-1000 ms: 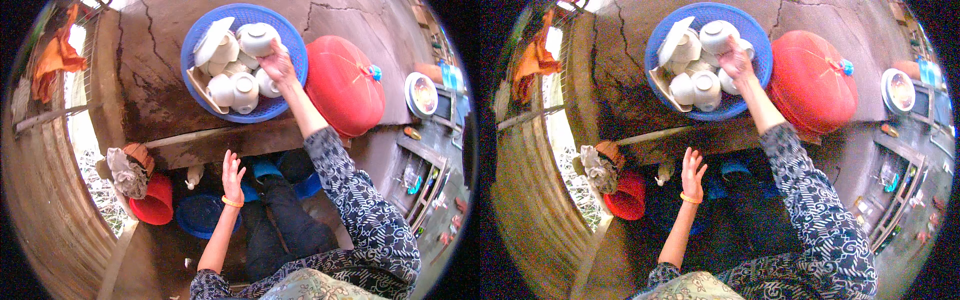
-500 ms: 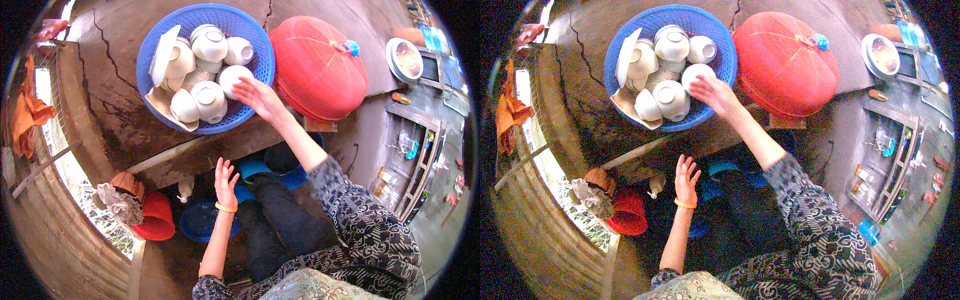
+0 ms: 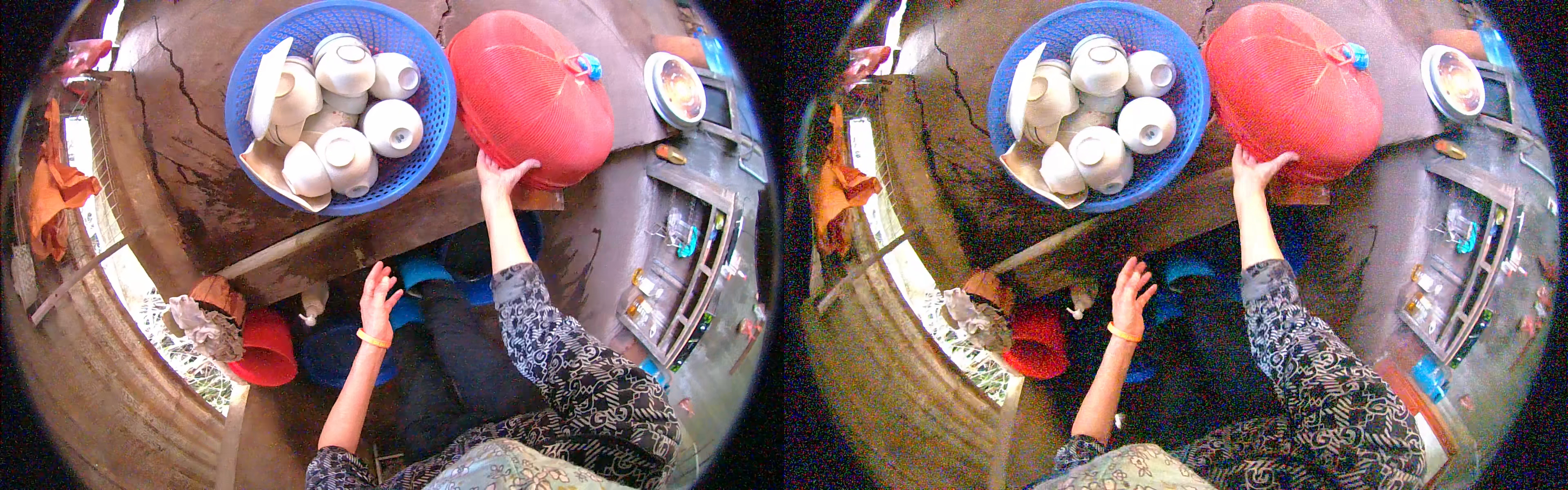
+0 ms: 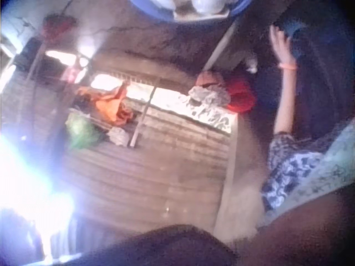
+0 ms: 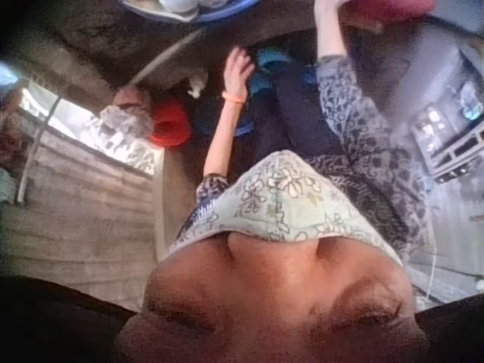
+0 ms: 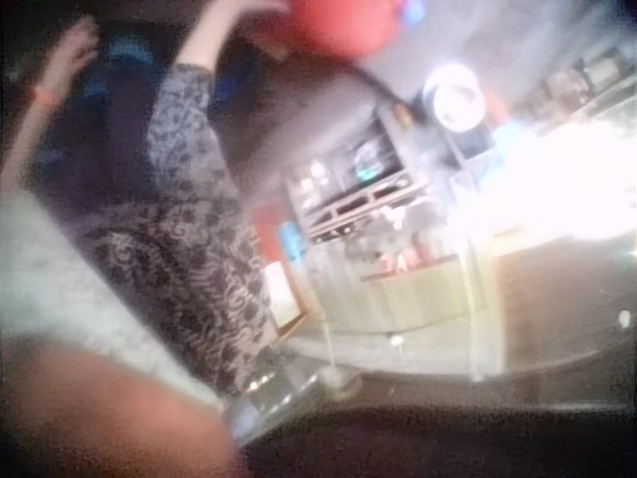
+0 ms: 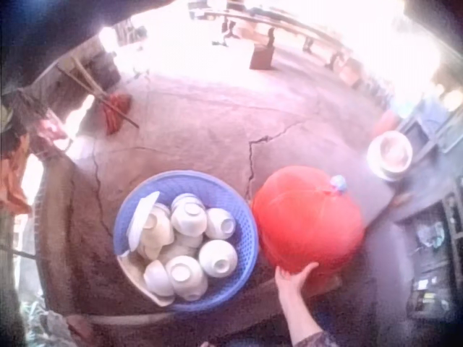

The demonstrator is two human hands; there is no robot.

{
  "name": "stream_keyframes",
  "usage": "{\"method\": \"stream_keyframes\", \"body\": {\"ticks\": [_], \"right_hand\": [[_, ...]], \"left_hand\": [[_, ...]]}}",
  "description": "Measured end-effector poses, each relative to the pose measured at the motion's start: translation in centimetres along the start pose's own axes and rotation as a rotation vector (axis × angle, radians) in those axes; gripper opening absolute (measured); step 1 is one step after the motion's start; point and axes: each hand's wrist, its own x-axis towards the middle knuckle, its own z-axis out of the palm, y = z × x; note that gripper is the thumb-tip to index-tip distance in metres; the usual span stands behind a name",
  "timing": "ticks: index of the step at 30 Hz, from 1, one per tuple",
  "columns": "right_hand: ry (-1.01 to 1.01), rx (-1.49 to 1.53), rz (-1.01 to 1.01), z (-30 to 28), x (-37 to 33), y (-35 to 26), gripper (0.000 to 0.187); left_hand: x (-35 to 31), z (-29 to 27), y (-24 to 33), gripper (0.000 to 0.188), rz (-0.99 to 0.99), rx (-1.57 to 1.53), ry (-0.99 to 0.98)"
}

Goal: The person washes white bowls in a blue basin, rinses them, and places them into a blue basket. They then cover the basket with a red lid and move the basin to the floor.

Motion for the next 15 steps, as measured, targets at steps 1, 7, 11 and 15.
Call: {"method": "stream_keyframes", "body": {"ticks": [1, 7, 11, 15], "right_hand": [[-0.093, 0.016, 0.014, 0.9, -0.1, 0.3, 0.124], [-0.631, 0.161, 0.029, 9.4, -0.7, -1.3, 0.087], [-0.734, 0.188, 0.196, 14.5, -1.9, -3.1, 0.066], [-0.703, 0.126, 0.25, 13.4, -5.0, -0.5, 0.059]], "left_hand": [[-0.2, -0.2, 0.0, 0.051, 0.001, 0.026, -0.01], [-0.5, -1.5, -1.0, 0.044, -0.008, 0.002, 0.013], [0.0, -1.6, -1.7, 0.044, -0.025, -0.027, 0.006], [-0.1, -1.2, -2.0, 0.043, -0.041, -0.026, -0.04]]}}
